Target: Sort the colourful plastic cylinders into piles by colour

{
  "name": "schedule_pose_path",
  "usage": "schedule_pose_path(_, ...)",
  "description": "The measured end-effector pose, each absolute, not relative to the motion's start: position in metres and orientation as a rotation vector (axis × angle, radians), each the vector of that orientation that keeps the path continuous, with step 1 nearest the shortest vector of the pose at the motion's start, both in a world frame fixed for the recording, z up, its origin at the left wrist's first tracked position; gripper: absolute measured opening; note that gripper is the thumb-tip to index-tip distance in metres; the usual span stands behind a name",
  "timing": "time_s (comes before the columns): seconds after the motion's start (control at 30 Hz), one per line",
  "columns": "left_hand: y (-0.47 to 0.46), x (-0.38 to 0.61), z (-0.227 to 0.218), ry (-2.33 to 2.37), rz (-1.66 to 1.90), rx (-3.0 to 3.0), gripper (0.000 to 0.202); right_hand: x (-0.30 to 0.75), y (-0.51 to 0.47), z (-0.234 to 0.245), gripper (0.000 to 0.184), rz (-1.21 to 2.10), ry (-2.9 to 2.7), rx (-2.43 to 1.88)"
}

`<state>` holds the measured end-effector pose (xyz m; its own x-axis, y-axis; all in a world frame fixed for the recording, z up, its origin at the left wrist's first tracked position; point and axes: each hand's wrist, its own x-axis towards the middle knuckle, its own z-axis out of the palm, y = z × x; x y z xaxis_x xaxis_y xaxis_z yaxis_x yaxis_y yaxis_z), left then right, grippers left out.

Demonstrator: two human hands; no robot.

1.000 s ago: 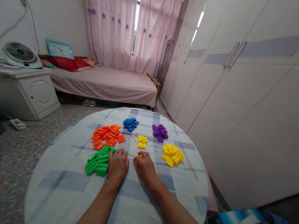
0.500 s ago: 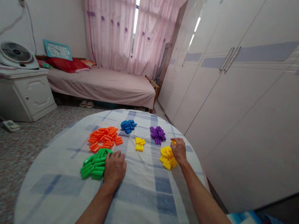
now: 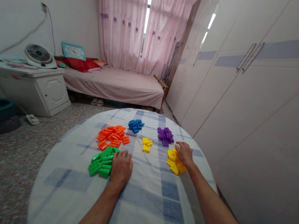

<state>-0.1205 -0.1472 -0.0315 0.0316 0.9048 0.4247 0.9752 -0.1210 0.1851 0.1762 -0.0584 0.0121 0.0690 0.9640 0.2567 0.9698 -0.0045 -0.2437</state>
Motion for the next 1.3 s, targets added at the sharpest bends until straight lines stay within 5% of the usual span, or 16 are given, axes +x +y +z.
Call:
schedule_pose_path(0.4,-0.145,-0.122,-0.036,-1.946,-0.653,-2.141,0.023,0.024,-0.058,-0.022,0.058,0.071,-2.028,-1.823)
schedule_pose_path(0.73,-0.145,-0.122,-0.035,-1.932,-0.654,-2.152,0.02,0.038,-0.094,-0.04,0.063,0.07,-2.053,-1.759)
schedule_pose_path(1.0,-0.145,-0.122,-0.034,-1.928,-0.666,-2.162,0.022,0.101,-0.113,-0.029,0.038,0.033,-1.987,-1.545)
schedule_pose_path(1.3,-0.145,-0.122,-0.034,-1.92,-0.675,-2.158,0.023,0.179,-0.075,-0.011,0.026,-0.245,-1.76,-1.86)
